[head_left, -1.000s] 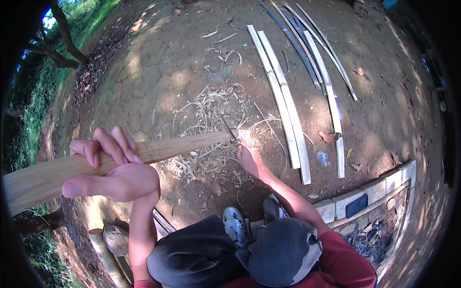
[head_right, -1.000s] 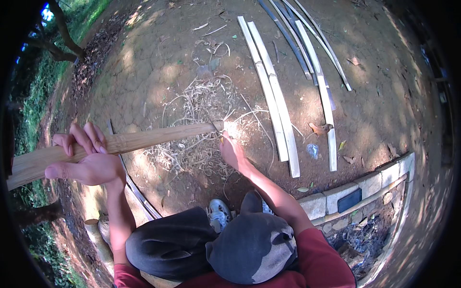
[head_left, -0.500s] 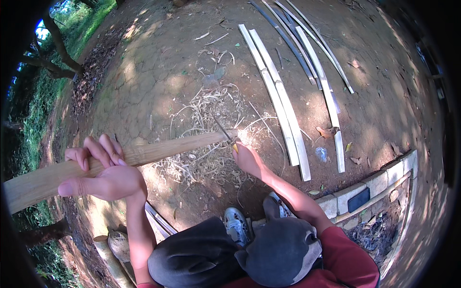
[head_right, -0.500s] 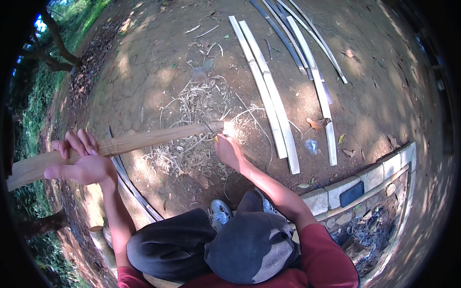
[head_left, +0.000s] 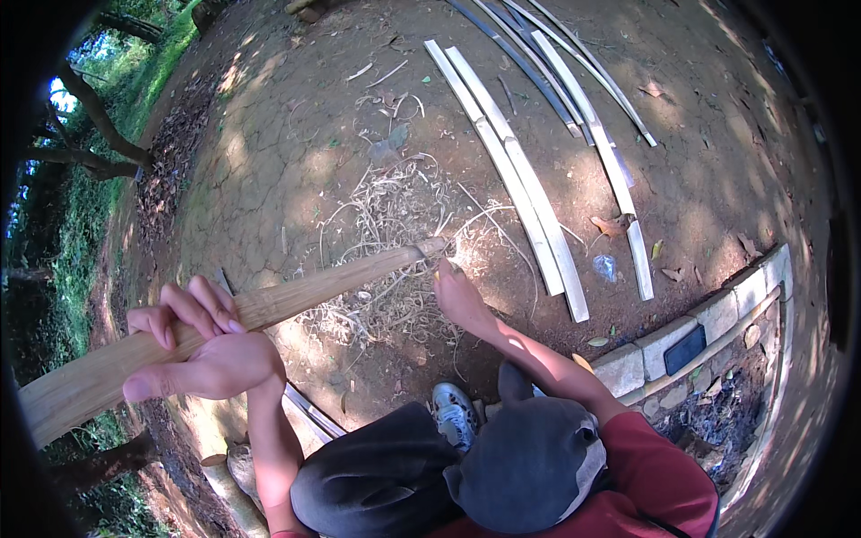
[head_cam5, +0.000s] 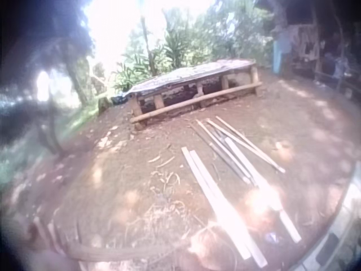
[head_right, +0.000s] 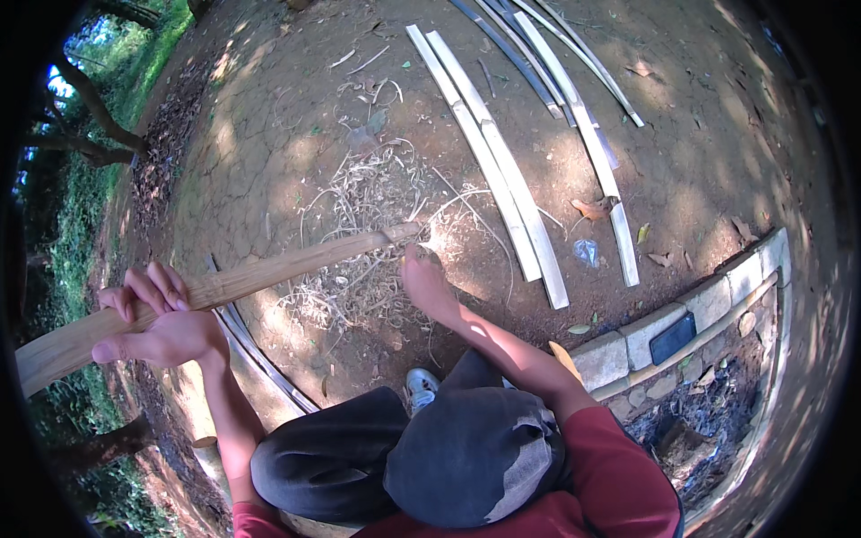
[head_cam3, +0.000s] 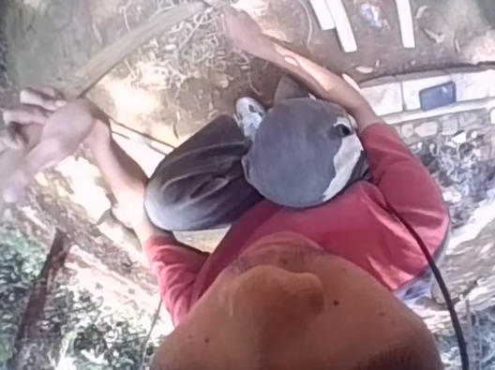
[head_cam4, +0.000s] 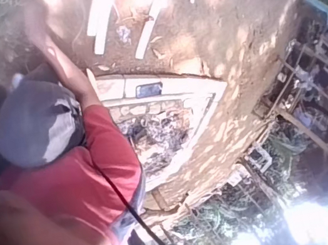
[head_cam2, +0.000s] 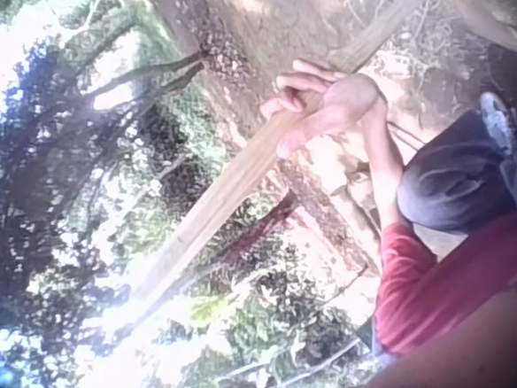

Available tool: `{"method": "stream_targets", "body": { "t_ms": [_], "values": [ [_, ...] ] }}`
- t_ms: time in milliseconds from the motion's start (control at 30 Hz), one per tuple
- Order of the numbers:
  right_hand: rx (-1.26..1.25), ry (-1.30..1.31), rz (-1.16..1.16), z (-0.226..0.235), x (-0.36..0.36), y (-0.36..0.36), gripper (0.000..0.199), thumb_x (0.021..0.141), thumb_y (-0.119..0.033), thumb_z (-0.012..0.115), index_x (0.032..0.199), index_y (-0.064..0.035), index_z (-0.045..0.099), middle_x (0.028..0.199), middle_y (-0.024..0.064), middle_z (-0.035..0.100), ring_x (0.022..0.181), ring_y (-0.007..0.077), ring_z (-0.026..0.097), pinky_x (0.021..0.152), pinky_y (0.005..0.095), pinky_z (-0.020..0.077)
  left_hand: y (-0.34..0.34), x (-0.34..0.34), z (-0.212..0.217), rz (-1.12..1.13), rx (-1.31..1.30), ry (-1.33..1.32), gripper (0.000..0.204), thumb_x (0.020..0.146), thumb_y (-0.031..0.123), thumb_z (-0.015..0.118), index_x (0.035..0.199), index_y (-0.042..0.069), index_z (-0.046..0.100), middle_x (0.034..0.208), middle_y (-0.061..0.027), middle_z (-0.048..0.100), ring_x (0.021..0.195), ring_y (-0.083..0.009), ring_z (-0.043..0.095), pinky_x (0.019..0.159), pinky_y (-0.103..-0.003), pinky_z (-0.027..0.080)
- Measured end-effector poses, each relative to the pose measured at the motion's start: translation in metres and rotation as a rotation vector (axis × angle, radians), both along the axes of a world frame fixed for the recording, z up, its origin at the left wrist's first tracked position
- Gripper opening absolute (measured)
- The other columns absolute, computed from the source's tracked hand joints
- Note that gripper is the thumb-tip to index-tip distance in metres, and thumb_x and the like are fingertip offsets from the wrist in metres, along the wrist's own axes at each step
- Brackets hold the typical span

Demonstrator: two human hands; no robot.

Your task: The person shaves a long piece of bamboo by hand using a knife, holding the bamboo in their left hand while repeatedly scraping the tool along the wood surface to remove thin shavings. They rotate the bamboo piece to work on different sections while sitting in a dirt yard.

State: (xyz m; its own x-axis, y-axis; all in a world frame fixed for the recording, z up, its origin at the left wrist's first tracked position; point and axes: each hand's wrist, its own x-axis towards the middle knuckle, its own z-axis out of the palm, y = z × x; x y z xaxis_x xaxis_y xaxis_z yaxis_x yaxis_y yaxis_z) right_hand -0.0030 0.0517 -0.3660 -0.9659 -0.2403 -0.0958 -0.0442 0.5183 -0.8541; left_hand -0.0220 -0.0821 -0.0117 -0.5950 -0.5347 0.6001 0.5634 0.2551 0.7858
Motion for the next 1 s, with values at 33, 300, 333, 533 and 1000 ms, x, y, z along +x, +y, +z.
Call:
{"method": "stream_targets", "body": {
  "t_ms": [33, 300, 333, 533, 1000],
  "values": [
    [0.007, 0.047, -0.064, -0.025, -0.003, 0.003, 0.039, 0.091, -0.012, 0.049, 0.119, 0.0137, 0.041, 0.063, 0.0255, 0.060, 0.064, 0.0440, 0.063, 0.058, 0.0518, 0.0492, 0.001, -0.001, 0.001, 0.003, -0.007, -0.004, 0.066, 0.081, 0.081, 0.018, 0.076, 0.016, 0.031, 0.052, 0.0008, 0.029, 0.040, -0.0084, 0.026, 0.039, -0.020, 0.022],
    [-0.068, -0.113, 0.120, 0.057, 0.007, 0.004, 0.036, 0.095, -0.015, 0.041, 0.118, 0.0138, 0.037, 0.063, 0.0260, 0.060, 0.062, 0.0446, 0.062, 0.056, 0.0528, 0.0464, -0.014, -0.001, 0.000, 0.046, -0.040, -0.002, 0.066, 0.081, 0.080, 0.018, 0.077, 0.016, 0.032, 0.053, 0.0008, 0.029, 0.040, -0.0084, 0.026, 0.038, -0.020, 0.022],
    [-0.055, -0.092, 0.120, 0.053, 0.009, 0.002, 0.035, 0.095, -0.015, 0.041, 0.116, 0.0134, 0.037, 0.062, 0.0259, 0.059, 0.061, 0.0443, 0.061, 0.056, 0.0527, 0.0462, -0.013, -0.002, 0.000, 0.039, -0.052, -0.004, 0.066, 0.082, 0.080, 0.018, 0.077, 0.016, 0.032, 0.053, 0.0008, 0.029, 0.040, -0.0085, 0.026, 0.038, -0.020, 0.022],
    [0.034, -0.116, 0.064, -0.032, -0.012, 0.013, 0.033, 0.095, -0.015, 0.043, 0.113, 0.0120, 0.039, 0.061, 0.0259, 0.058, 0.060, 0.0439, 0.061, 0.054, 0.0534, 0.0461, -0.007, -0.005, 0.001, 0.053, -0.017, 0.003, 0.066, 0.082, 0.080, 0.018, 0.077, 0.016, 0.032, 0.053, 0.0006, 0.030, 0.041, -0.0084, 0.026, 0.038, -0.020, 0.021],
    [-0.125, -0.092, 0.021, 0.059, -0.016, 0.025, 0.021, 0.094, -0.017, 0.048, 0.099, 0.0031, 0.049, 0.066, 0.0233, 0.057, 0.063, 0.0428, 0.059, 0.057, 0.0493, 0.0429, -0.025, -0.003, -0.002, 0.082, -0.030, 0.012, 0.066, 0.083, 0.079, 0.016, 0.077, 0.016, 0.032, 0.053, 0.0005, 0.029, 0.040, -0.0082, 0.026, 0.037, -0.019, 0.020]
  ]
}}
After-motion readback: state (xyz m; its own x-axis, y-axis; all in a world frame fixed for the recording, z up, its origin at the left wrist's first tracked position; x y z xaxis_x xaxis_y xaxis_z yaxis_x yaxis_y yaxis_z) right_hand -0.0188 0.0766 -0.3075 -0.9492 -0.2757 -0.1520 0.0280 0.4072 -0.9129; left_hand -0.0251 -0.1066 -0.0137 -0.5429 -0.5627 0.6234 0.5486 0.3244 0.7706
